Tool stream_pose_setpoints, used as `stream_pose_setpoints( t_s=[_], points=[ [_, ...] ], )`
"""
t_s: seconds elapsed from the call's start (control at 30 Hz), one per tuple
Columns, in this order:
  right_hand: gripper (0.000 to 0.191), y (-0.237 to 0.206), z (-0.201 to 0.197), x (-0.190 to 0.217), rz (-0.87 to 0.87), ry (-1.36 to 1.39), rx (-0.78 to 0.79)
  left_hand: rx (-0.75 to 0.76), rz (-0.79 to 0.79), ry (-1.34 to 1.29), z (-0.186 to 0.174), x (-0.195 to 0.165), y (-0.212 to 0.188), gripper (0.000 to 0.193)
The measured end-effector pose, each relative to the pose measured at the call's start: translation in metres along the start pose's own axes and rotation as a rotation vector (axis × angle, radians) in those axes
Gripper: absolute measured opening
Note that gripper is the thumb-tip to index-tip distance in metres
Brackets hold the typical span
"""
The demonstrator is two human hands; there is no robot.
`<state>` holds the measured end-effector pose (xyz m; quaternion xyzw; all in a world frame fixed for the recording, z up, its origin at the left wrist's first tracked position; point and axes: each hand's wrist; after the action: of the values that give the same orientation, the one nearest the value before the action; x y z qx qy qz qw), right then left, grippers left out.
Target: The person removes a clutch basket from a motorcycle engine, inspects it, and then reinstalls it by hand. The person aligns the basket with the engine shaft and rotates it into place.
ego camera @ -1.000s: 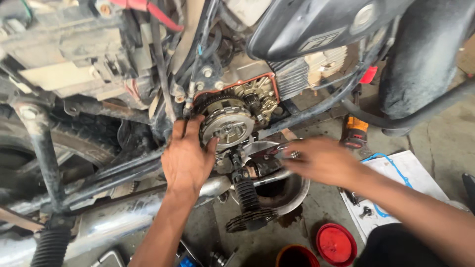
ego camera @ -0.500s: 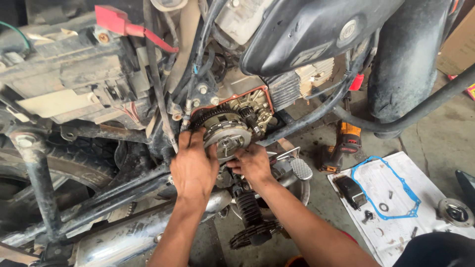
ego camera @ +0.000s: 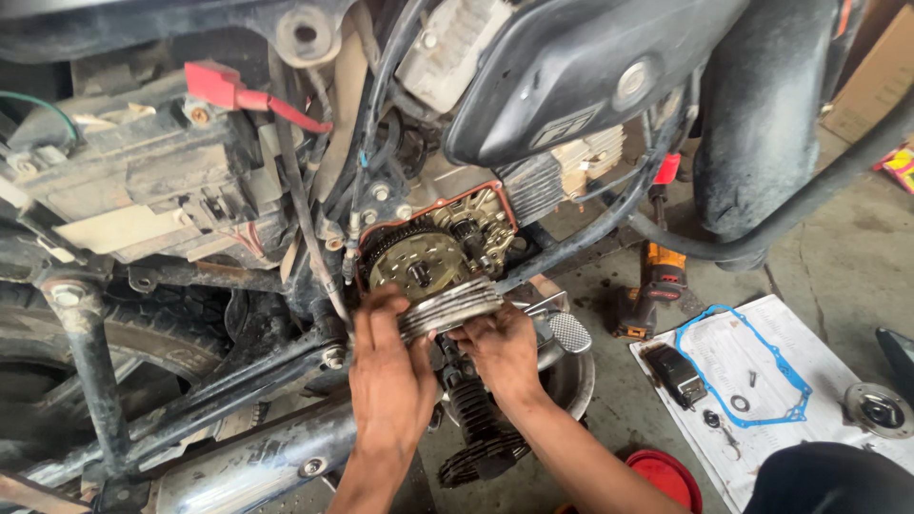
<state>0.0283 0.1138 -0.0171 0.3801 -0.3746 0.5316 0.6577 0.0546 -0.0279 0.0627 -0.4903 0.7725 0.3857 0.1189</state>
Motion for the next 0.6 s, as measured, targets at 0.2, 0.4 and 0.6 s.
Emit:
stream_pose_setpoints(
  t_s=[0.2,0.4,0.6],
  points=[
    [0.022,-0.034,-0.016,0.08,-0.064,-0.101,0.291,0.049,-0.241,-0.18,-0.029,-0.044,-0.019,0.047],
    [0.035,-0.124,-0.087,0.186,0.039,-0.325,0.327,0.325,-0.296,-0.973,-0.034,-0.078,-0.033,0.046],
    [0.047,-0.228,-0.122,0.177,0.182,0.156,0.216,0.807,-0.187,-1.722,0.021,-0.098,-0.072,0.062]
  ],
)
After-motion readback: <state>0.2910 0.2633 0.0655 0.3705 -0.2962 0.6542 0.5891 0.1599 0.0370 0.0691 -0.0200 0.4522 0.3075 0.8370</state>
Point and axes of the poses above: each hand's wrist, its own y-axis towards the middle knuckle, its own z-axis out of the palm, x = y × z, and after that the axes turned 10 degrees about x, right-handed
